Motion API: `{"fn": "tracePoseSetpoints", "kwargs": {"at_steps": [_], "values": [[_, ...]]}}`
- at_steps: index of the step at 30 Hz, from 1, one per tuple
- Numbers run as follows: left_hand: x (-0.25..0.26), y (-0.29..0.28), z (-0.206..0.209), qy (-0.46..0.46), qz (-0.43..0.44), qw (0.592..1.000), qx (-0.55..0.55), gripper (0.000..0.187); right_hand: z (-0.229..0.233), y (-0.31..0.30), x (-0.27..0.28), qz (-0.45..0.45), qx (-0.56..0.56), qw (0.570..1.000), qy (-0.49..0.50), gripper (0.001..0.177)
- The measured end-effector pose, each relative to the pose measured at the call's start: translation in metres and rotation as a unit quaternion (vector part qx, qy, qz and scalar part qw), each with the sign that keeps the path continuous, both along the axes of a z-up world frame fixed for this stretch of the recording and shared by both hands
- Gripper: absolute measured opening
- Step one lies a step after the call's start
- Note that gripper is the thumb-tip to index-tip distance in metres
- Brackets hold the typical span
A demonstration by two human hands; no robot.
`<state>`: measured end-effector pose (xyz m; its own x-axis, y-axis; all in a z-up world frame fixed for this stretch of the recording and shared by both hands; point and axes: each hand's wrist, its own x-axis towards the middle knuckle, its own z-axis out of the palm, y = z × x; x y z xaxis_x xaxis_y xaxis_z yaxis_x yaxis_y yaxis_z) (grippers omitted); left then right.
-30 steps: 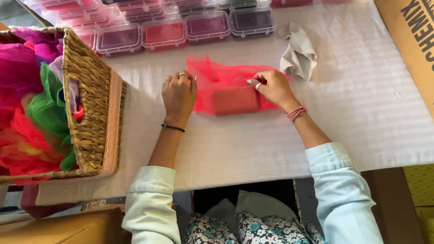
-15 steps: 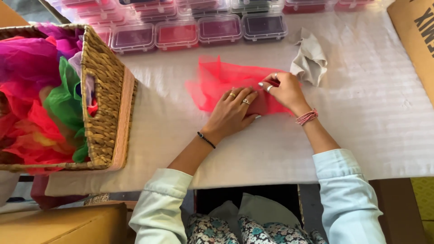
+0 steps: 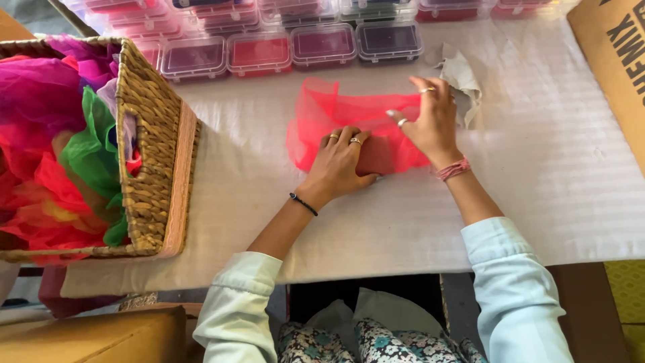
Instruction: The person is wrapping a small red rectangular box with a pink net cloth.
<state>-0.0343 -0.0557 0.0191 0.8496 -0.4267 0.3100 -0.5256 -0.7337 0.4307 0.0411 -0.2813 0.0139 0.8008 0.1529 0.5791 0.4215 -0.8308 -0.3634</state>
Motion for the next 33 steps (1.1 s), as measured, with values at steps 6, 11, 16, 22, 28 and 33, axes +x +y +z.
{"fn": "tracePoseSetpoints", "kwargs": {"at_steps": [6, 11, 16, 22, 28, 33], "values": [[0.002, 0.002, 0.003, 0.022, 0.003, 1.000, 0.000, 0.087, 0.012, 0.031, 0.024, 0.040, -0.135, 0.989, 0.039, 0.045], [0.001, 0.003, 0.005, 0.036, -0.010, 0.999, -0.010, 0.086, -0.007, 0.038, 0.061, 0.122, -0.034, 0.986, 0.107, 0.019], [-0.003, -0.001, 0.010, 0.028, -0.011, 0.999, 0.016, 0.089, -0.003, 0.053, 0.063, 0.096, -0.015, 0.994, 0.051, 0.017], [-0.002, -0.001, 0.007, 0.054, -0.009, 0.998, 0.006, 0.089, -0.009, 0.056, 0.069, 0.077, -0.031, 0.997, 0.001, 0.015], [-0.006, -0.002, 0.007, 0.045, -0.022, 0.999, 0.005, 0.089, -0.004, 0.051, 0.075, 0.060, -0.063, 0.996, -0.028, 0.015], [-0.007, -0.001, 0.004, 0.050, -0.028, 0.998, 0.013, 0.090, 0.008, 0.050, 0.074, 0.064, -0.075, 0.995, 0.003, 0.017]]}}
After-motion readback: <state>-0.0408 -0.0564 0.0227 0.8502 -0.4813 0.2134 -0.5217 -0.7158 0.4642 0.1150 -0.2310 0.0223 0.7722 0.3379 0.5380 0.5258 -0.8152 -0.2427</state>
